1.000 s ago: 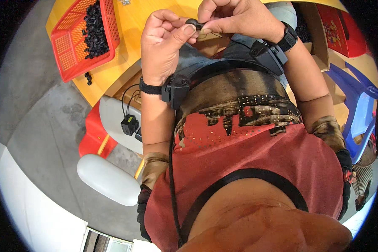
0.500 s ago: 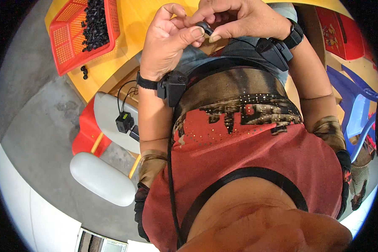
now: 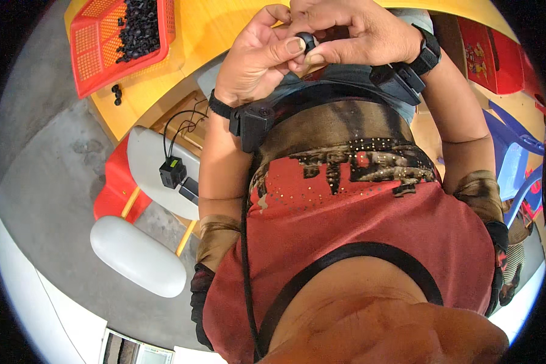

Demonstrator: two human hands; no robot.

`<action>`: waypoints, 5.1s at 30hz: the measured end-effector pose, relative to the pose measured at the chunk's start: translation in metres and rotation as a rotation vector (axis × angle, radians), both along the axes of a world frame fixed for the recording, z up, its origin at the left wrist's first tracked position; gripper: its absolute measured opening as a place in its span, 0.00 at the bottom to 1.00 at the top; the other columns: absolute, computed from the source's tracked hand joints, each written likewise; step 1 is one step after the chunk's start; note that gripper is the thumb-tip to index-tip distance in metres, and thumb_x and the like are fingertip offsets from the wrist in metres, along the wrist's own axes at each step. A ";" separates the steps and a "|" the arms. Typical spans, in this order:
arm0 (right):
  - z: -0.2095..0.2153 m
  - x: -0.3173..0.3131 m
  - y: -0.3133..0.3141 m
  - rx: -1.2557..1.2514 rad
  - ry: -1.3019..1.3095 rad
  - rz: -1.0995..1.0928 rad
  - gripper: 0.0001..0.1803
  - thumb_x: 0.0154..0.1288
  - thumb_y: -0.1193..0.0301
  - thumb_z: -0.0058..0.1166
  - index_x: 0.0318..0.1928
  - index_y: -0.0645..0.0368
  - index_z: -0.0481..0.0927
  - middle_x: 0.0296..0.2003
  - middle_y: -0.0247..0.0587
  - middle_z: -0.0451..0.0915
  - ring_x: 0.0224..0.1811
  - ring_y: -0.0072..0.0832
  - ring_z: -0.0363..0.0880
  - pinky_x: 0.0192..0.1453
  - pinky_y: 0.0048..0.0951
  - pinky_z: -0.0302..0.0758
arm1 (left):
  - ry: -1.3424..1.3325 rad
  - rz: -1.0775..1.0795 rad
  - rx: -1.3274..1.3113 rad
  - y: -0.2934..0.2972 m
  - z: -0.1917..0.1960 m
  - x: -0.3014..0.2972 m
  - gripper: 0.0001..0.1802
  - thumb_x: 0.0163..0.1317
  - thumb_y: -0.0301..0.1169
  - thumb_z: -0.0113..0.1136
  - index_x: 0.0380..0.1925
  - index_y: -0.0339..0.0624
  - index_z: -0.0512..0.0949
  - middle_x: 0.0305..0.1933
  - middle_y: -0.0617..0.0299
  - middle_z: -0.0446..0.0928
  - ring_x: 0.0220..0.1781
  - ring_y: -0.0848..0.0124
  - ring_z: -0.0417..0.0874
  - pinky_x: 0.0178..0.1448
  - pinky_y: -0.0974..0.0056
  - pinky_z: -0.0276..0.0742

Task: The person repeatedly assembles small components by picking up black caps and metal pins from the table and inserting the pins into the caps by hand.

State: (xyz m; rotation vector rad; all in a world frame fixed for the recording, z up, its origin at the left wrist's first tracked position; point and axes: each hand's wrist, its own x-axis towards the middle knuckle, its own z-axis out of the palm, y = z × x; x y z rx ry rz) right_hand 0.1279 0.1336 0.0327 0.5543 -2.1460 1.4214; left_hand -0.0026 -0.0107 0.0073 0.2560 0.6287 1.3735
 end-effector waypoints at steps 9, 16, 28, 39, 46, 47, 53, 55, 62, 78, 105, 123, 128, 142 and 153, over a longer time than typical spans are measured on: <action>0.014 0.004 -0.015 -0.055 -0.127 -0.043 0.07 0.54 0.74 0.62 0.33 0.65 0.82 0.26 0.45 0.78 0.25 0.33 0.76 0.27 0.28 0.70 | -0.153 -0.125 0.163 -0.006 -0.012 -0.004 0.22 0.56 0.22 0.62 0.49 0.42 0.66 0.37 0.59 0.75 0.33 0.73 0.76 0.33 0.71 0.71; 0.020 0.008 -0.017 -0.051 -0.513 -0.101 0.11 0.55 0.75 0.62 0.39 0.63 0.80 0.30 0.36 0.76 0.30 0.23 0.75 0.32 0.22 0.72 | -0.096 -0.063 0.113 -0.007 -0.015 -0.001 0.22 0.56 0.20 0.61 0.49 0.43 0.65 0.40 0.58 0.78 0.38 0.71 0.81 0.39 0.69 0.76; 0.012 0.008 -0.011 -0.164 -0.483 -0.048 0.14 0.51 0.73 0.65 0.40 0.62 0.82 0.28 0.38 0.73 0.27 0.26 0.72 0.29 0.24 0.68 | -0.076 -0.081 0.073 -0.004 -0.013 0.001 0.24 0.55 0.22 0.63 0.50 0.43 0.65 0.40 0.58 0.77 0.39 0.72 0.80 0.40 0.70 0.76; 0.008 0.009 -0.011 -0.169 -0.477 -0.080 0.17 0.51 0.73 0.66 0.43 0.61 0.82 0.19 0.36 0.70 0.18 0.23 0.65 0.23 0.25 0.62 | -0.156 -0.083 0.035 -0.002 -0.015 -0.002 0.19 0.59 0.23 0.59 0.49 0.41 0.66 0.40 0.56 0.77 0.35 0.74 0.79 0.40 0.73 0.75; 0.030 0.001 -0.005 -0.138 -0.667 -0.056 0.16 0.51 0.74 0.65 0.43 0.60 0.82 0.21 0.37 0.70 0.20 0.24 0.66 0.25 0.26 0.63 | -0.079 -0.022 0.102 -0.006 -0.009 0.001 0.20 0.61 0.25 0.56 0.53 0.38 0.65 0.46 0.53 0.76 0.40 0.73 0.77 0.41 0.72 0.72; 0.027 -0.002 -0.005 -0.079 -0.602 -0.092 0.17 0.51 0.74 0.64 0.44 0.60 0.81 0.22 0.35 0.70 0.20 0.23 0.65 0.25 0.25 0.63 | -0.042 0.001 0.121 -0.006 -0.010 0.000 0.21 0.63 0.27 0.55 0.54 0.36 0.65 0.48 0.52 0.74 0.38 0.75 0.74 0.38 0.73 0.69; 0.022 -0.010 -0.014 -0.036 -0.486 -0.402 0.14 0.52 0.73 0.64 0.41 0.61 0.81 0.23 0.34 0.70 0.23 0.23 0.68 0.28 0.23 0.66 | -0.167 0.155 0.083 0.000 0.000 -0.004 0.11 0.65 0.28 0.53 0.45 0.38 0.73 0.42 0.58 0.76 0.35 0.78 0.71 0.39 0.73 0.67; 0.020 -0.013 -0.016 -0.032 -0.437 -0.481 0.13 0.53 0.73 0.63 0.40 0.61 0.81 0.23 0.35 0.72 0.24 0.23 0.70 0.28 0.23 0.67 | -0.154 0.211 0.033 0.000 -0.003 -0.001 0.10 0.65 0.29 0.53 0.45 0.38 0.74 0.41 0.59 0.76 0.35 0.78 0.71 0.40 0.72 0.68; 0.001 -0.019 -0.002 0.328 -0.305 -0.460 0.18 0.54 0.72 0.63 0.48 0.57 0.79 0.34 0.37 0.80 0.36 0.23 0.78 0.37 0.24 0.72 | -0.190 0.276 -0.004 -0.002 -0.009 -0.004 0.12 0.65 0.28 0.52 0.46 0.34 0.74 0.38 0.61 0.76 0.36 0.75 0.72 0.43 0.69 0.70; 0.012 -0.023 -0.023 0.219 -0.101 -0.613 0.12 0.53 0.75 0.59 0.39 0.66 0.79 0.30 0.47 0.72 0.35 0.40 0.73 0.40 0.34 0.72 | -0.193 0.336 -0.083 -0.003 -0.011 -0.002 0.13 0.66 0.32 0.53 0.48 0.39 0.73 0.44 0.64 0.75 0.41 0.76 0.74 0.48 0.69 0.72; -0.018 -0.034 -0.022 0.409 0.192 -0.810 0.11 0.50 0.76 0.59 0.37 0.64 0.80 0.31 0.45 0.73 0.35 0.39 0.74 0.38 0.33 0.72 | 0.028 0.327 -0.068 0.004 0.013 0.010 0.23 0.70 0.43 0.43 0.58 0.39 0.64 0.58 0.59 0.68 0.60 0.66 0.68 0.67 0.56 0.61; -0.014 -0.035 -0.025 0.235 0.280 -0.793 0.08 0.51 0.78 0.59 0.35 0.64 0.79 0.30 0.45 0.74 0.34 0.40 0.75 0.37 0.33 0.73 | 0.064 0.319 -0.011 0.004 0.016 0.005 0.18 0.70 0.37 0.46 0.54 0.37 0.68 0.53 0.58 0.72 0.55 0.67 0.72 0.62 0.58 0.67; -0.015 -0.035 -0.022 0.231 0.302 -0.783 0.08 0.50 0.78 0.60 0.33 0.64 0.80 0.29 0.45 0.73 0.33 0.40 0.75 0.37 0.33 0.73 | 0.160 0.276 0.014 0.004 0.009 0.003 0.20 0.70 0.37 0.45 0.57 0.37 0.66 0.60 0.58 0.68 0.62 0.66 0.68 0.68 0.57 0.61; -0.007 -0.033 -0.026 0.205 0.165 -0.732 0.11 0.50 0.77 0.61 0.37 0.64 0.79 0.32 0.46 0.73 0.35 0.40 0.74 0.38 0.33 0.73 | -0.021 0.284 -0.017 -0.001 0.004 -0.011 0.18 0.67 0.33 0.51 0.52 0.35 0.70 0.53 0.57 0.73 0.54 0.66 0.73 0.63 0.58 0.67; -0.015 -0.030 -0.026 0.165 0.191 -0.772 0.14 0.51 0.75 0.60 0.40 0.64 0.79 0.34 0.47 0.73 0.38 0.41 0.74 0.41 0.33 0.73 | -0.112 0.303 -0.021 0.000 0.004 -0.009 0.15 0.67 0.34 0.51 0.49 0.38 0.72 0.48 0.60 0.75 0.50 0.69 0.75 0.59 0.61 0.70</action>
